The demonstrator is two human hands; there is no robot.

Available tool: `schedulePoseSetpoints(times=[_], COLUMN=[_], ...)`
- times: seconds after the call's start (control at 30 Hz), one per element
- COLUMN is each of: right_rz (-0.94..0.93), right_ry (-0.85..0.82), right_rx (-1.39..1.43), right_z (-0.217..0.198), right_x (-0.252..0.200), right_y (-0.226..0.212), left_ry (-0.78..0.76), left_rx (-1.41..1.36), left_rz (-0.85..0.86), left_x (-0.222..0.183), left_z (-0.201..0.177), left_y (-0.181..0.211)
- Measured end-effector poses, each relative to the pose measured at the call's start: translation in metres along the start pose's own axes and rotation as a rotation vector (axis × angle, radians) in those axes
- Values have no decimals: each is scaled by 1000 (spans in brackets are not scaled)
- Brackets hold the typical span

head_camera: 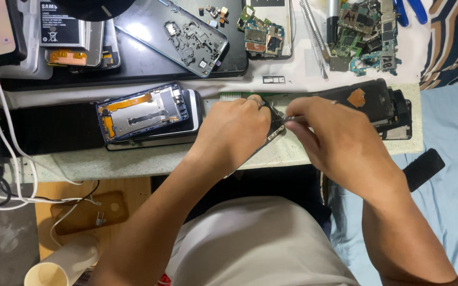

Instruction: The person disassembles a smartphone, removes the back cover and battery, and uses a screwdriver to remove screws from the internal frame. The person handles a circuit board and a magnifying glass while working at a cluttered repair bench.

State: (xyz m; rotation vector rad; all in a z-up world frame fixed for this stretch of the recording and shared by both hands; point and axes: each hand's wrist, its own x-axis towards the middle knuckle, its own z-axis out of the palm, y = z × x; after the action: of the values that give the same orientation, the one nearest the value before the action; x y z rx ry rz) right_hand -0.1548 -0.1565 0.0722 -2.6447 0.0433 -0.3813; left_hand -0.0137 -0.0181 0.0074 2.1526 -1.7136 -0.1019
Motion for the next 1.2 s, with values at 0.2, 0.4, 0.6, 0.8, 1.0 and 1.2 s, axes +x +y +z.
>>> schedulePoseSetpoints(times=[0.2,0.4,0.6,0.8,1.0,1.2], right_rz=[-4,65,187,356,349,356], right_ry=[-5,65,202,255,158,122], right_rx=[2,71,239,613,97,-38], right_z=[2,1,4,24,68,80], right_x=[-4,-10,-16,-25,-22,-17], right_y=[3,6,3,2,0,6], left_ry=[-54,-51,115,41,3,-138], left_rx=[-24,-100,132,157,-121,-120], left_rz=[41,-5,181,157,34,5], left_x=[4,6,-5,-8,-2,7], left_z=[-1,2,6,6,10,13], left_y=[-3,-10,-4,-5,-14,-16])
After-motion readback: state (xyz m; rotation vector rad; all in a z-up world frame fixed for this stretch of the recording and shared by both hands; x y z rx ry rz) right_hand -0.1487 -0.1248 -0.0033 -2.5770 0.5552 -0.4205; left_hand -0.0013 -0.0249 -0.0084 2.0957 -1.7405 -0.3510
